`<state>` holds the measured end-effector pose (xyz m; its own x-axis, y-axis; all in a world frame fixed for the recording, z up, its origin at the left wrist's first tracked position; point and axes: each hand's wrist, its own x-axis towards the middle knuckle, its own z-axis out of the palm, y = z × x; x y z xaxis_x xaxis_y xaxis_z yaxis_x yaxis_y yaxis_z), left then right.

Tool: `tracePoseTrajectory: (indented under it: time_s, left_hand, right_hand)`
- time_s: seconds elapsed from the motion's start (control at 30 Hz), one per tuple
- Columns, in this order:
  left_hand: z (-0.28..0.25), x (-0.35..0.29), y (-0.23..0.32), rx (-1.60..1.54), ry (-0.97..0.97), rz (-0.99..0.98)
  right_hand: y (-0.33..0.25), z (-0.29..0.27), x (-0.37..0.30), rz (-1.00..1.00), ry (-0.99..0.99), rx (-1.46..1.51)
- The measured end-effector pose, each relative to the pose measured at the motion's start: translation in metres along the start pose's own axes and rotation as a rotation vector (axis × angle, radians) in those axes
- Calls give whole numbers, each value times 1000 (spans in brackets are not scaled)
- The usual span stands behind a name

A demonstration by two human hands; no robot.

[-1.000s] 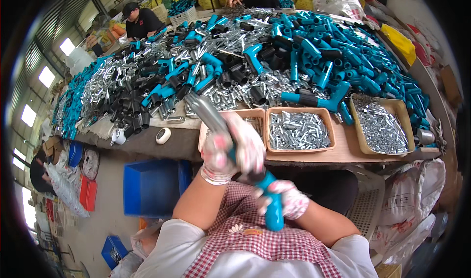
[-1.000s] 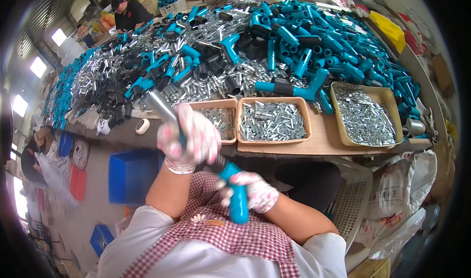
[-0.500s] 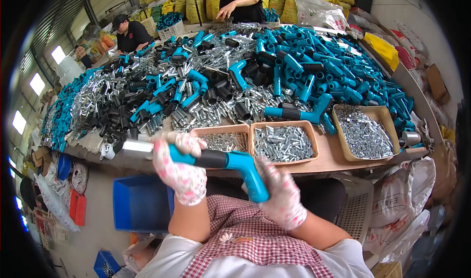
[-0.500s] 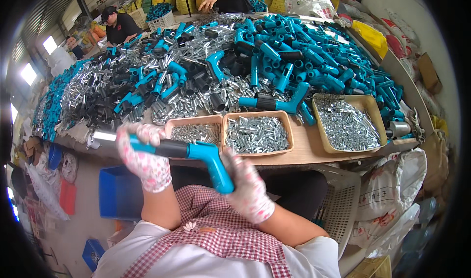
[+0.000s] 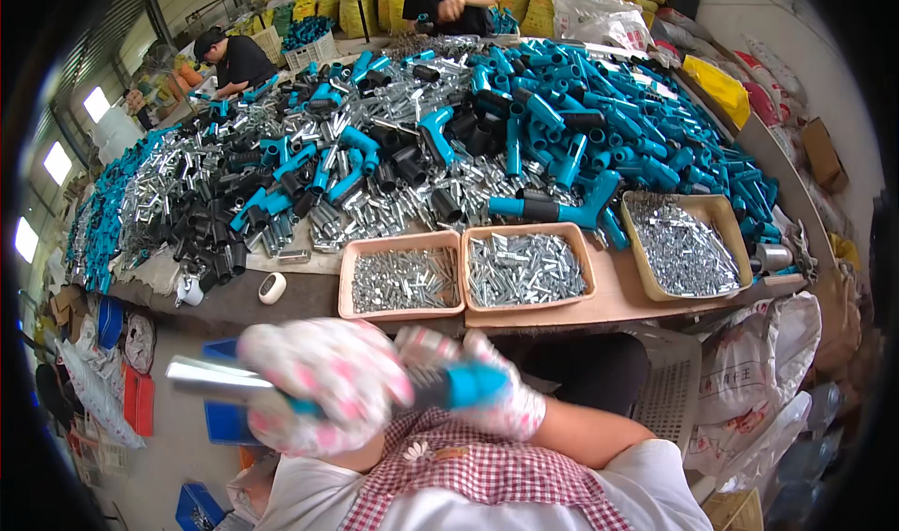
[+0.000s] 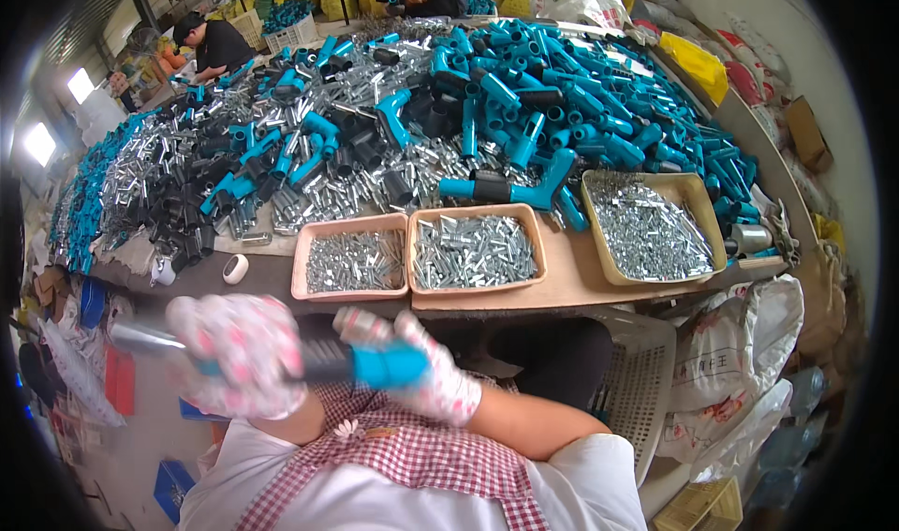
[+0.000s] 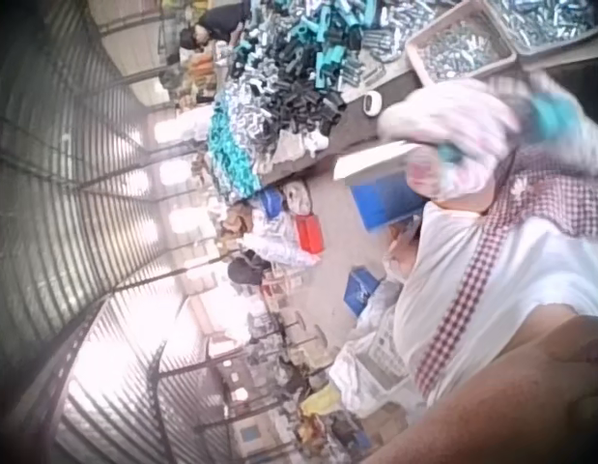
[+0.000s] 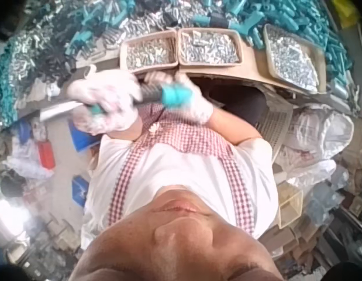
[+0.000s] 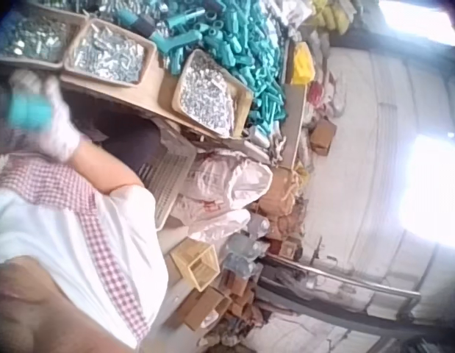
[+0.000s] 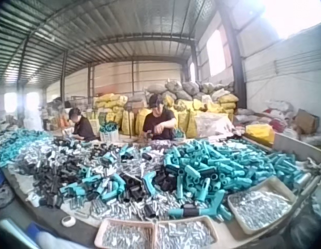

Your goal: The person assembles tool handles by inserting metal pins and cylinders into plastic handle casings and placing the assembled tools into a white storage basket.

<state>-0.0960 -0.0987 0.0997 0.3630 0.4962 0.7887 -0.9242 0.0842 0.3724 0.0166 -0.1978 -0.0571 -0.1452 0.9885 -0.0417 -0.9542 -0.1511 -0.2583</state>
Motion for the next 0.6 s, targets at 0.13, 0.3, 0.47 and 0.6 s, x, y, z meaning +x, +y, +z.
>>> tracePoseTrajectory:
  time_s: [0.13, 0.3, 0.47, 0.6]
  left_hand:
    - [-46, 5, 4, 242, -724, -194]
    - [-22, -6, 4, 352, -126, 49]
    - [-25, 9, -20, 29, -803, -291]
    - [-12, -4, -17, 297, -42, 14]
  right_hand:
    - [-58, 27, -7, -557, 184, -206]
    - [1, -12, -12, 49, -130, 270]
    - [-15, -27, 6, -305, 13, -100]
    - [-15, 30, -14, -21, 220, 42]
